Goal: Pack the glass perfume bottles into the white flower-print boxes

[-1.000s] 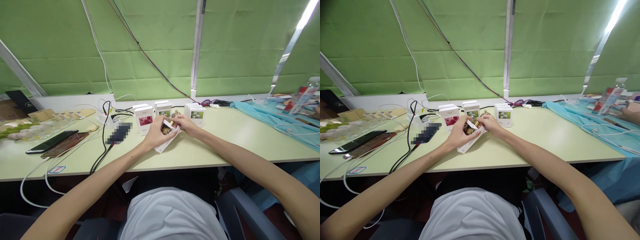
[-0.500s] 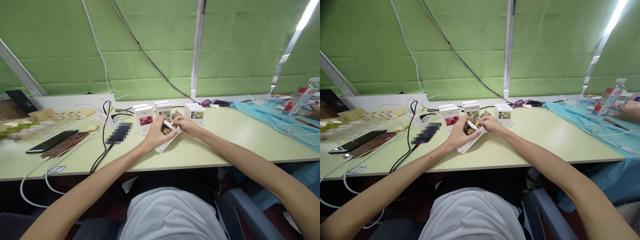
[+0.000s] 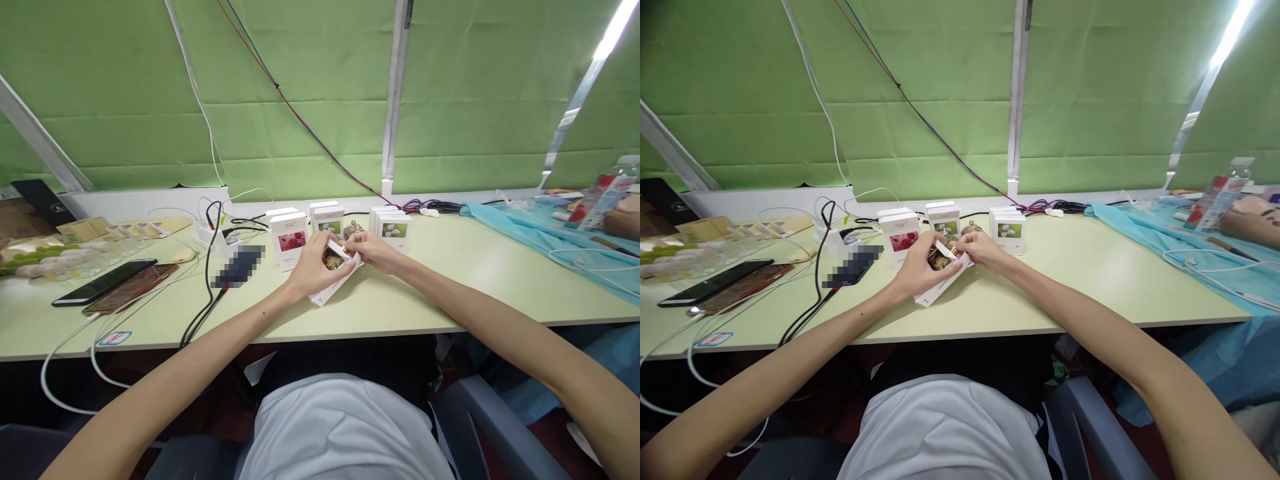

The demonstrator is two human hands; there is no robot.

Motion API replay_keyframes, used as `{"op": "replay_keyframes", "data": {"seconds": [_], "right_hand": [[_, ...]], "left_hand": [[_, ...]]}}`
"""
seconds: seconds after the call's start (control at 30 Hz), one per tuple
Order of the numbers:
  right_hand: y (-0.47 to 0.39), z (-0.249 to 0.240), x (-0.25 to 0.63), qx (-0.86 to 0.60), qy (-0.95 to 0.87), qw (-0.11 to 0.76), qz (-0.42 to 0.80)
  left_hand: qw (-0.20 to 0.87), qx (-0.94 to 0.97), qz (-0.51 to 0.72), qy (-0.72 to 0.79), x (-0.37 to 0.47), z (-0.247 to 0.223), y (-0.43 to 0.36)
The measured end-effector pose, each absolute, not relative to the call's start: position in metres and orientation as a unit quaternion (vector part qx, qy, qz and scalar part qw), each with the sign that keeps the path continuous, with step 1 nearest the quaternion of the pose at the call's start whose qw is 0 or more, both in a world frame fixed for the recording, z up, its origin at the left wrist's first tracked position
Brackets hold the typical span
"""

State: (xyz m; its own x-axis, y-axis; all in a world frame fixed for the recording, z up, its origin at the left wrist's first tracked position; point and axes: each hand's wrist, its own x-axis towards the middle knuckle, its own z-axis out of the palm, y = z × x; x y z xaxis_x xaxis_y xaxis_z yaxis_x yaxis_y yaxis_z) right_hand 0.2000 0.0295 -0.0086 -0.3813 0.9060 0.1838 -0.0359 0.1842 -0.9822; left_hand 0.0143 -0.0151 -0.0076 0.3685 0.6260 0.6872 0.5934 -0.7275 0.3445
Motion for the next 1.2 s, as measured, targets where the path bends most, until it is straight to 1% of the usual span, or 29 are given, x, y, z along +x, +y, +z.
{"op": "replay_keyframes", "data": {"seconds": [1.2], "right_hand": [[0.0255,-0.0075,0.199,-0.358,-0.649,0.401,0.538]], "left_hand": [[0.02,0.832,0.412,0.371,0.014,-0.0069,-0.0149]]}}
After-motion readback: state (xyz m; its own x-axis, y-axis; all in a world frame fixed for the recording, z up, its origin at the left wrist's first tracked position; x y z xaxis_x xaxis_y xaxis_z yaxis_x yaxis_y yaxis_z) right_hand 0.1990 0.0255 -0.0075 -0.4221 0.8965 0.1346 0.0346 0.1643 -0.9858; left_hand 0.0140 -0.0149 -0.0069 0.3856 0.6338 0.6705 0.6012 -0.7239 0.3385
